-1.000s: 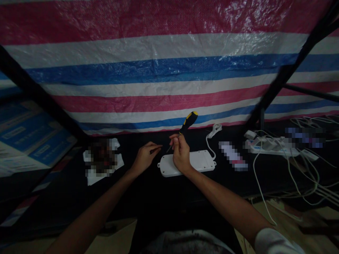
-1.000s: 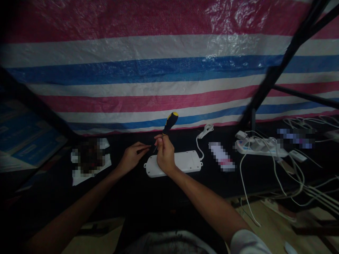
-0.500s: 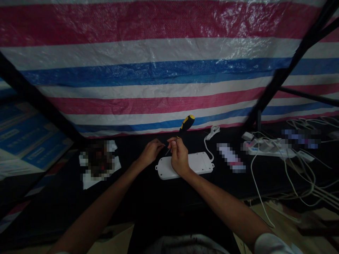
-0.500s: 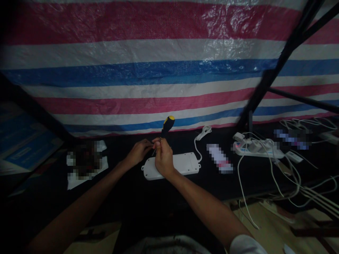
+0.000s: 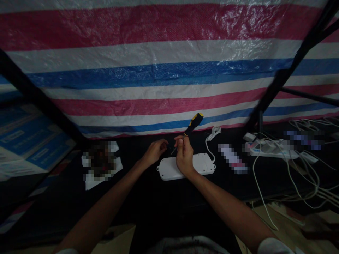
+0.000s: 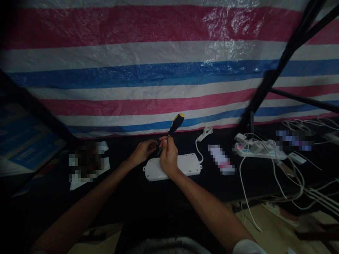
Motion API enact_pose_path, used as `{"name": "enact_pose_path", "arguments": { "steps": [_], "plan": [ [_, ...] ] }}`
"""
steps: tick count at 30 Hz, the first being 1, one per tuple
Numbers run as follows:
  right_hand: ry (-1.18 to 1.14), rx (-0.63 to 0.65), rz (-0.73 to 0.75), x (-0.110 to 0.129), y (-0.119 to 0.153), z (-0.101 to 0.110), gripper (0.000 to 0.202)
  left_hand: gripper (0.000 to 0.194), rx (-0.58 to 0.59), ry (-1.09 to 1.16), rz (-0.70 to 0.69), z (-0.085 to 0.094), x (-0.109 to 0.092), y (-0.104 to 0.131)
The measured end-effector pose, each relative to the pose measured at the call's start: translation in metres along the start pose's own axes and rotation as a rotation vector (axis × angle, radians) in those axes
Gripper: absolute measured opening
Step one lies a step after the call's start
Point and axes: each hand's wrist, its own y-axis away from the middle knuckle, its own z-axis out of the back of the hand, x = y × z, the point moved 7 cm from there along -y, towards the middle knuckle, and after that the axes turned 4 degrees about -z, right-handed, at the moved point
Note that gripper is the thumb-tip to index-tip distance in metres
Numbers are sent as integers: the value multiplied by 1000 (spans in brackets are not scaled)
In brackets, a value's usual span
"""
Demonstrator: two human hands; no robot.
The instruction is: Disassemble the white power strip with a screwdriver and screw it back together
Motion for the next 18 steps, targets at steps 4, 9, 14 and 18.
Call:
{"name": "enact_pose_path", "arguments": {
  "steps": [4,9,14,18],
  "plan": [
    [8,15,30,4,3,-1,30,26,4,19,-22,-2,-6,-3],
    [0,71,59,6,8,-6,29,21,17,31,-56,-5,-12,-4],
    [-36,144,66,10,14,-12,30,27,-19,28,-60,2,-7,1],
    [-61,270,130,17,27,-19,29,21,-86,8,-40,15,-8,17]
  ]
}}
